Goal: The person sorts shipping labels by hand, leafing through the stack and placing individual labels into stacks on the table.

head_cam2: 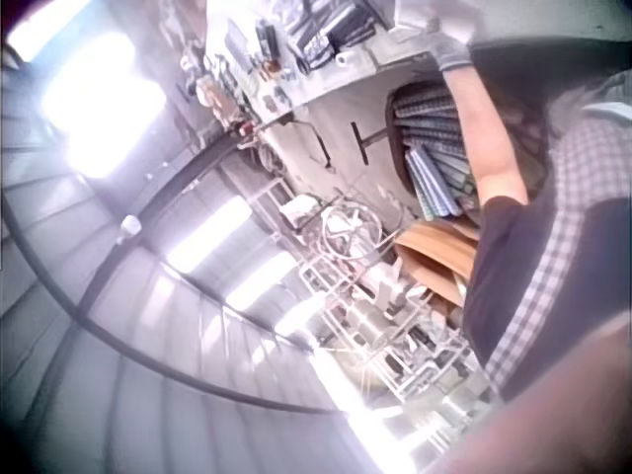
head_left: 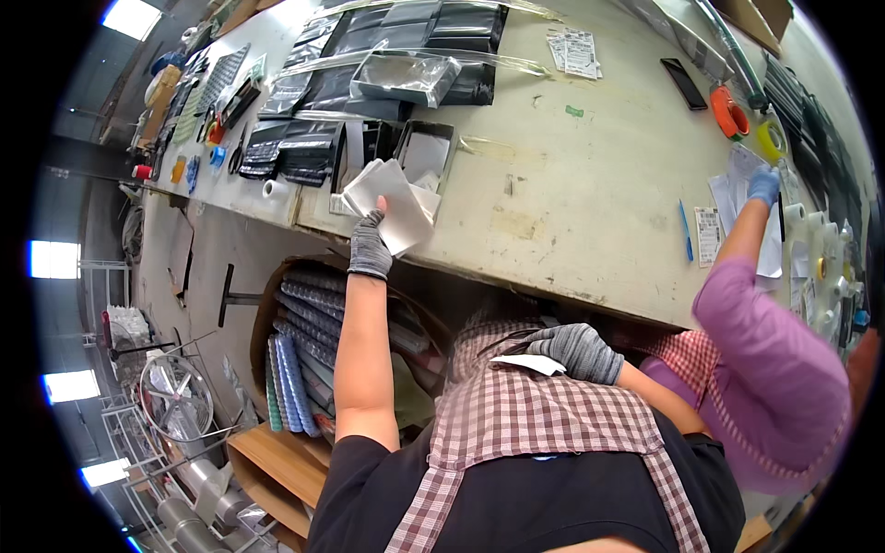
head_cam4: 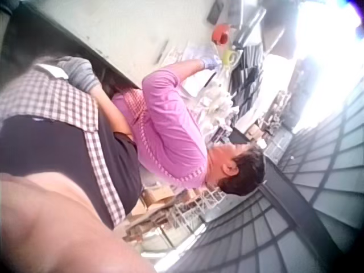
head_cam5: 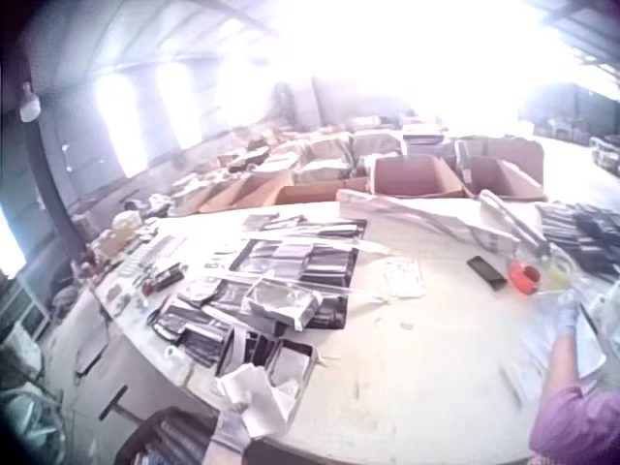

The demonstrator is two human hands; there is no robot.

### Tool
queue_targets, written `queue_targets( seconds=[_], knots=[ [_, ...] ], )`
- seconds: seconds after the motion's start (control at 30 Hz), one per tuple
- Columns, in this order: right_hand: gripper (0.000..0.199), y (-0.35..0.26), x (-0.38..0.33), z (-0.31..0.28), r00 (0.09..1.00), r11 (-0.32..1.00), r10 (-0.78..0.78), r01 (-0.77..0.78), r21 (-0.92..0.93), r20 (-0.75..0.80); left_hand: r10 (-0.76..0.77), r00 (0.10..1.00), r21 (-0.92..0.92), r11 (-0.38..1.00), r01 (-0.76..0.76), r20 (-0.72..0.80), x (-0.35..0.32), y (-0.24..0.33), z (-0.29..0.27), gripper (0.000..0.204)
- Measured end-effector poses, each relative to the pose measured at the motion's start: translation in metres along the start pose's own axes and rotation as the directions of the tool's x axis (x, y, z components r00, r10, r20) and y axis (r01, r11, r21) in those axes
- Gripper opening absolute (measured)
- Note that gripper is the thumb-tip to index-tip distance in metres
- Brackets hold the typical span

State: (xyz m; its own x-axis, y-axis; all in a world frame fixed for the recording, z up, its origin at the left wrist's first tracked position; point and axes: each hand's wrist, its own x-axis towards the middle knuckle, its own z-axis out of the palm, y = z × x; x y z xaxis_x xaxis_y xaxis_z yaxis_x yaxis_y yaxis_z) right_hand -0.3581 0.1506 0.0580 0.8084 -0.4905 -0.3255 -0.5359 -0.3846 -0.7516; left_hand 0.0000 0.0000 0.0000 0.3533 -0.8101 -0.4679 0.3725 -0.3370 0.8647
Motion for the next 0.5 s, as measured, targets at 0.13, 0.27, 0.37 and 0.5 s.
queue_targets(
  seconds=[0.13, 0.27, 0.37, 0.5],
  knots=[
    [0.04, 0.009, 0.001, -0.038, 0.997, 0.985, 0.019, -0.032, 0.171, 0.076, -0.121, 0.983, -0.112, 0.984, 0.137, 0.136, 0.05, 0.039, 0.034, 0.065],
    [0.035, 0.026, 0.021, -0.081, 0.955, 0.899, 0.098, 0.035, 0.436, -0.279, -0.026, 0.978, -0.122, 0.991, 0.052, 0.206, 0.123, 0.081, 0.057, 0.066],
    [0.032, 0.022, 0.038, -0.091, 0.863, 0.828, 0.186, 0.119, 0.547, -0.47, 0.07, 0.988, -0.036, 0.997, -0.065, 0.139, 0.187, 0.129, 0.095, 0.059],
    [0.028, 0.012, 0.063, -0.092, 0.767, 0.762, 0.276, 0.193, 0.618, -0.58, 0.582, 0.753, 0.662, 0.437, -0.608, 0.307, 0.254, 0.179, 0.151, 0.036]
  ],
)
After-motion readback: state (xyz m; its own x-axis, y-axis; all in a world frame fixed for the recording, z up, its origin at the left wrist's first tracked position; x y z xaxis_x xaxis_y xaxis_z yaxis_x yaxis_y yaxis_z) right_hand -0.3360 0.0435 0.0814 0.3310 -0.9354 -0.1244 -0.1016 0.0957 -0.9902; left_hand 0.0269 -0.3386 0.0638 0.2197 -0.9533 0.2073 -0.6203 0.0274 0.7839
